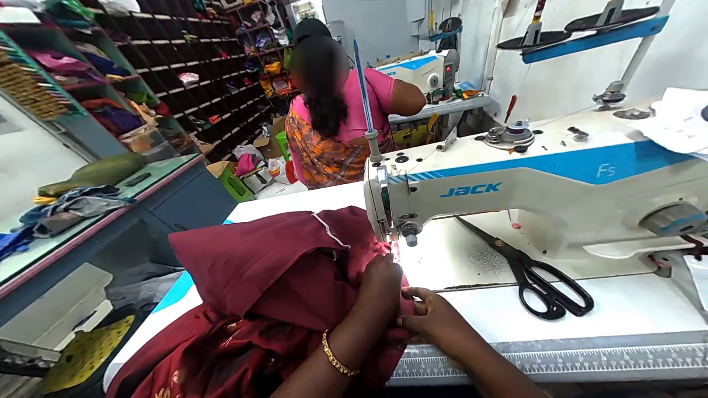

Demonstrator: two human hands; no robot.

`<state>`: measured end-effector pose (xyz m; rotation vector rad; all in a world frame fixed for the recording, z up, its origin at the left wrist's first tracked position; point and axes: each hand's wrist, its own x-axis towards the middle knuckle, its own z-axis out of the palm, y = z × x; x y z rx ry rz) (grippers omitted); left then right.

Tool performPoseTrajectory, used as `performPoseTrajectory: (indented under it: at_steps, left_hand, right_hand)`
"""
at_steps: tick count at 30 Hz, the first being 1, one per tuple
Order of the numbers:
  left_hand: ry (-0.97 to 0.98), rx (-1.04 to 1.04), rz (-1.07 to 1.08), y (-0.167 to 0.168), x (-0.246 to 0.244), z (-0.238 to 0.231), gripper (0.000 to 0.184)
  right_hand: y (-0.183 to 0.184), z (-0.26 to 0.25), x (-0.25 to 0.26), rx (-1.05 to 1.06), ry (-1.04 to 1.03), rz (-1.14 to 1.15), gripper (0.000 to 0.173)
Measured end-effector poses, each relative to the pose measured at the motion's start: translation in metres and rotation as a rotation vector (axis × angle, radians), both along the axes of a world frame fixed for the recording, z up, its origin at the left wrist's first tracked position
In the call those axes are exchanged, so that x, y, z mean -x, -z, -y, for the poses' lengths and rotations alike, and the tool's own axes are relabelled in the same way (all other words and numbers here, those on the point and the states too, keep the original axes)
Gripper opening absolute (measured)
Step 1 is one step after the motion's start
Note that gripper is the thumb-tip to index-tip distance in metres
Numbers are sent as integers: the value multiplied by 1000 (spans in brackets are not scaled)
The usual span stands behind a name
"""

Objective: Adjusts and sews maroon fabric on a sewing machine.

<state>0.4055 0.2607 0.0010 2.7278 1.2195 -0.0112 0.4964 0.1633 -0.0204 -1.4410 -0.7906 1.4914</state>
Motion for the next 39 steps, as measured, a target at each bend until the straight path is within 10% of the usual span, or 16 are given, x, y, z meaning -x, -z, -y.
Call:
performPoseTrajectory:
  at_steps: [10, 17, 39]
  left_hand:
    - [-195, 112, 230, 3, 2, -19, 19]
    - [-50, 147, -300, -12, -5, 12, 31]
    - [105, 239, 278, 9, 28, -52, 20]
  right_hand:
    - [0, 1, 0, -3, 15, -28, 58]
    - [0, 4, -2, 13, 27, -23, 56]
    - [-6, -24, 5, 9, 141, -51, 54]
